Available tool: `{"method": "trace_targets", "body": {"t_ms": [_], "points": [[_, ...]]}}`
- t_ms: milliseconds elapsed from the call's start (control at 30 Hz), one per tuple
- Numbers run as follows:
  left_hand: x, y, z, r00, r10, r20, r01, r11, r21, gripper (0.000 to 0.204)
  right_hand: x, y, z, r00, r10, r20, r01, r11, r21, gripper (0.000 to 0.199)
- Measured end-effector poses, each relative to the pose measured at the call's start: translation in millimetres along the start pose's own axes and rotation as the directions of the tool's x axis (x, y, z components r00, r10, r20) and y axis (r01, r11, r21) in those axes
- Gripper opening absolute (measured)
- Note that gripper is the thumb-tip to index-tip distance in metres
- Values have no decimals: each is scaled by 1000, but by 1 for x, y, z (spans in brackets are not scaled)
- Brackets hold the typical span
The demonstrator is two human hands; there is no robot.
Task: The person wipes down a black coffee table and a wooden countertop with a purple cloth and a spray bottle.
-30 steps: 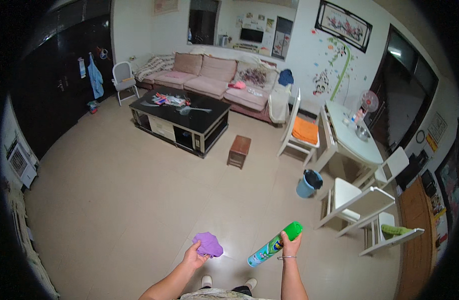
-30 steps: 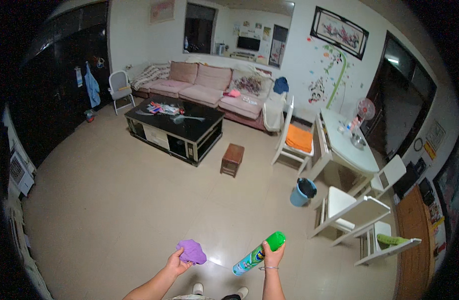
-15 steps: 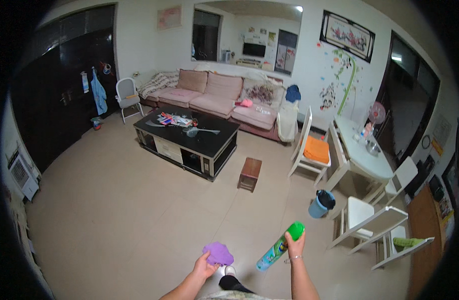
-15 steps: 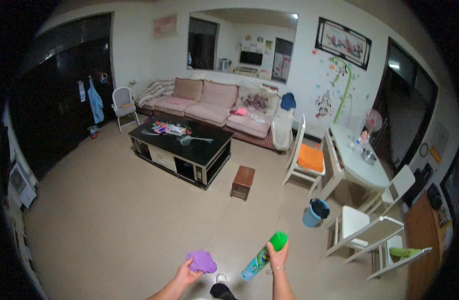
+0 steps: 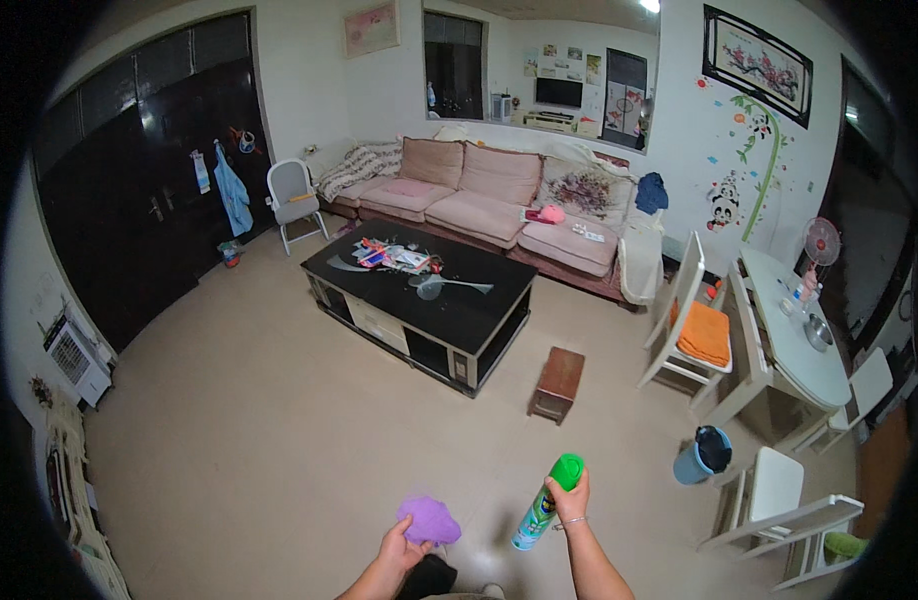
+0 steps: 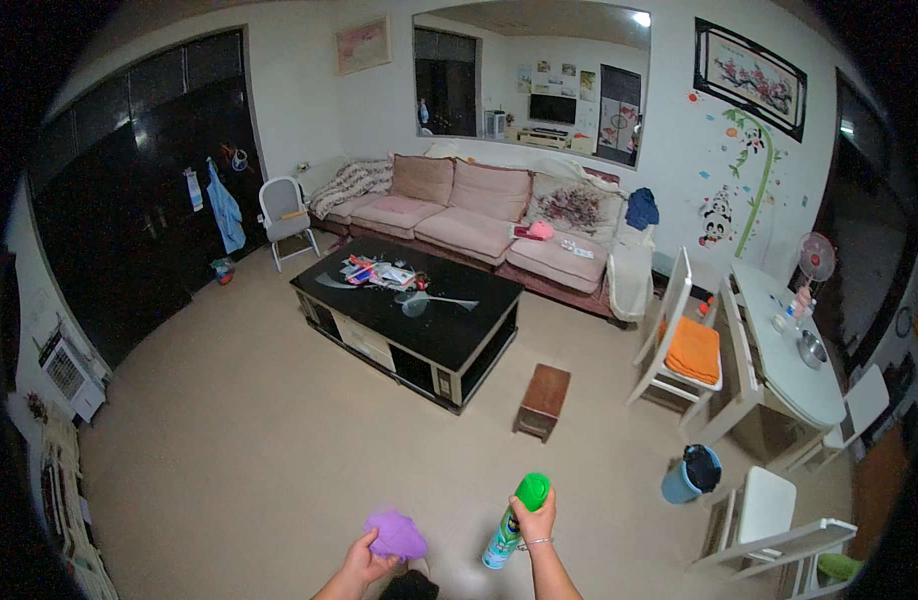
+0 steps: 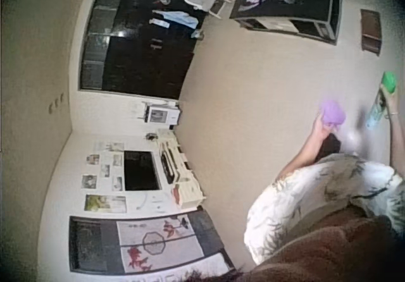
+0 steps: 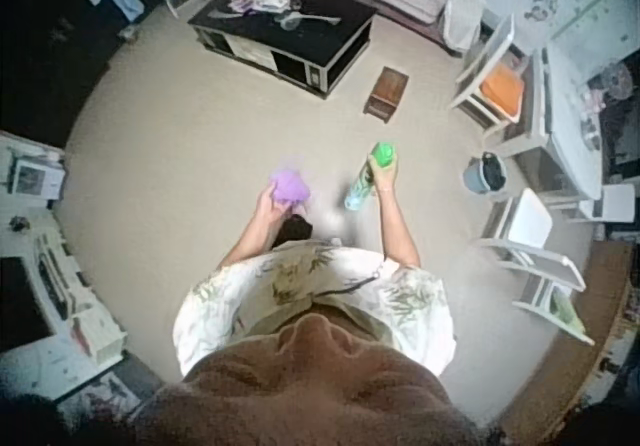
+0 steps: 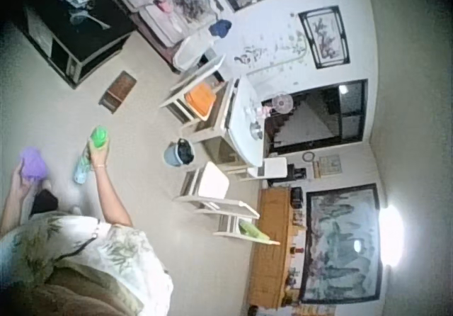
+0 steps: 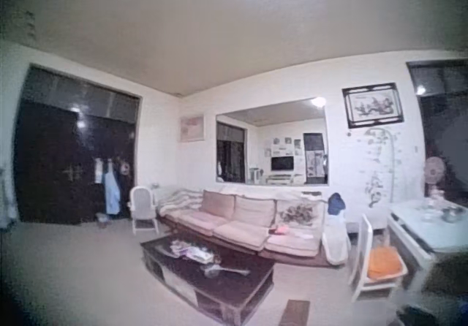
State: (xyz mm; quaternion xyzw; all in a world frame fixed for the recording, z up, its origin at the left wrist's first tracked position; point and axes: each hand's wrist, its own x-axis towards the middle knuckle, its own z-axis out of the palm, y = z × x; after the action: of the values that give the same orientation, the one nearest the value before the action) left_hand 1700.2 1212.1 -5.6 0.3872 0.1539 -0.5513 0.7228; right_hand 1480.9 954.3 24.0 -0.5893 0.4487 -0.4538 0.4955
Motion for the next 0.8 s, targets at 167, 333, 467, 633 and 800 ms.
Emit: {"method": "trace_targets", "body": {"t_ms": [167,333,467,633,800], "points": [[76,77,-21,998,51,-37,-53,997,-61,40,69,13,93,999,-53,13,54,992,-110,59],[164,170,5,997,80,-9,-80,993,-90,38,152,1,176,999,14,44,-7,988,-157,62],[214,249,64,989,146,-31,-147,987,-59,44,225,-22,246,992,-128,18,129,973,-190,65],[292,302,108,983,59,176,-34,989,-144,44,298,-17,317,993,-120,-14,116,981,-158,67],[365,327,145,1000,3,17,-1,995,-100,46,388,35,373,989,-136,-55,125,978,-167,67]]}}
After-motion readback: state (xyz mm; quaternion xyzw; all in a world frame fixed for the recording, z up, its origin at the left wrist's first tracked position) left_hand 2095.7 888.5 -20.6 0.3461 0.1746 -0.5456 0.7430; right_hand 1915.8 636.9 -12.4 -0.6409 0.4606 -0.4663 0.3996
